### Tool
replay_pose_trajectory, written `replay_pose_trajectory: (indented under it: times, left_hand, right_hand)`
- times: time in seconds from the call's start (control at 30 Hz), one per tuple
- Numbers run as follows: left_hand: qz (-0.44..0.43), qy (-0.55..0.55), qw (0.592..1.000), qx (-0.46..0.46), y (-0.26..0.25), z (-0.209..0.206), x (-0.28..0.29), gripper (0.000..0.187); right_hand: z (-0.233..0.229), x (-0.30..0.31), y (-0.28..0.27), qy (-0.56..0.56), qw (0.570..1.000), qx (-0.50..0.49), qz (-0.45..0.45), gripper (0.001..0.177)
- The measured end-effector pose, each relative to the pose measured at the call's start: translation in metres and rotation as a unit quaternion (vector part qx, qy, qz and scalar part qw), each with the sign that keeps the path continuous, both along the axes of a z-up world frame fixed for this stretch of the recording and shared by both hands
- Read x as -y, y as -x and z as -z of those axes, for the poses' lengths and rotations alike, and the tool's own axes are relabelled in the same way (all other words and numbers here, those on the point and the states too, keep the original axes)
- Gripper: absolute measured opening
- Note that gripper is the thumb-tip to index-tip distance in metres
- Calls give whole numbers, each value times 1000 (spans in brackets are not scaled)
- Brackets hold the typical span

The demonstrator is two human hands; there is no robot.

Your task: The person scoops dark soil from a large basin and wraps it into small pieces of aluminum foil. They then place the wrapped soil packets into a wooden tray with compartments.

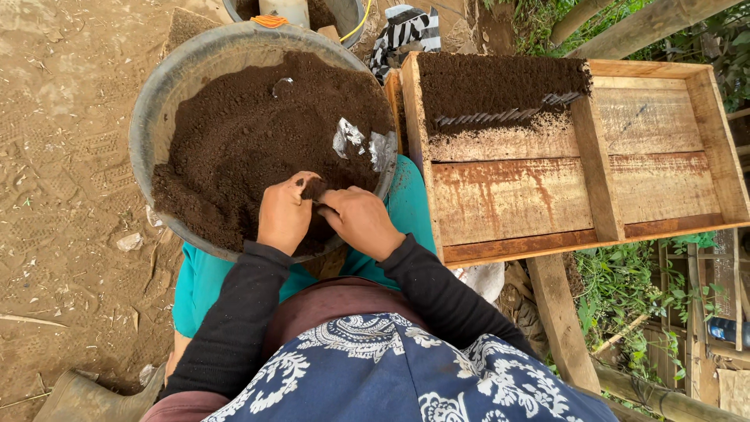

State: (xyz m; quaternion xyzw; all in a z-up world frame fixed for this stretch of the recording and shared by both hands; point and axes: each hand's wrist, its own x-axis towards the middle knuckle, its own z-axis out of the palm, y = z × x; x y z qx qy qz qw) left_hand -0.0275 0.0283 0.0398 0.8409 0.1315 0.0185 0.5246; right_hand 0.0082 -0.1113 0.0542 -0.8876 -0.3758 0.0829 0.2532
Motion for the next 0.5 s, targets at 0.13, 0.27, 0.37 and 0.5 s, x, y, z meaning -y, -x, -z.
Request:
replay_pose_trajectory:
  times: [0.13,0.27,0.37,0.5]
  left_hand:
    - [-76,27,997,-4,-9,22,-9,29]
    - [-162,498,848,-82,-7,20,-15,40]
    - [-213,615,757,-57,-7,7,-17,38]
    - [-224,600,768,-7,-9,24,-19,35]
  right_hand:
    - [-15,-6,-1,-53,998,-38,10,18]
    - [-13,-8,-14,-136,971,-194,24,29]
    - [2,-7,-33,10,983,-178,52,34]
    - [52,-23,-52,142,944,-296,6,85]
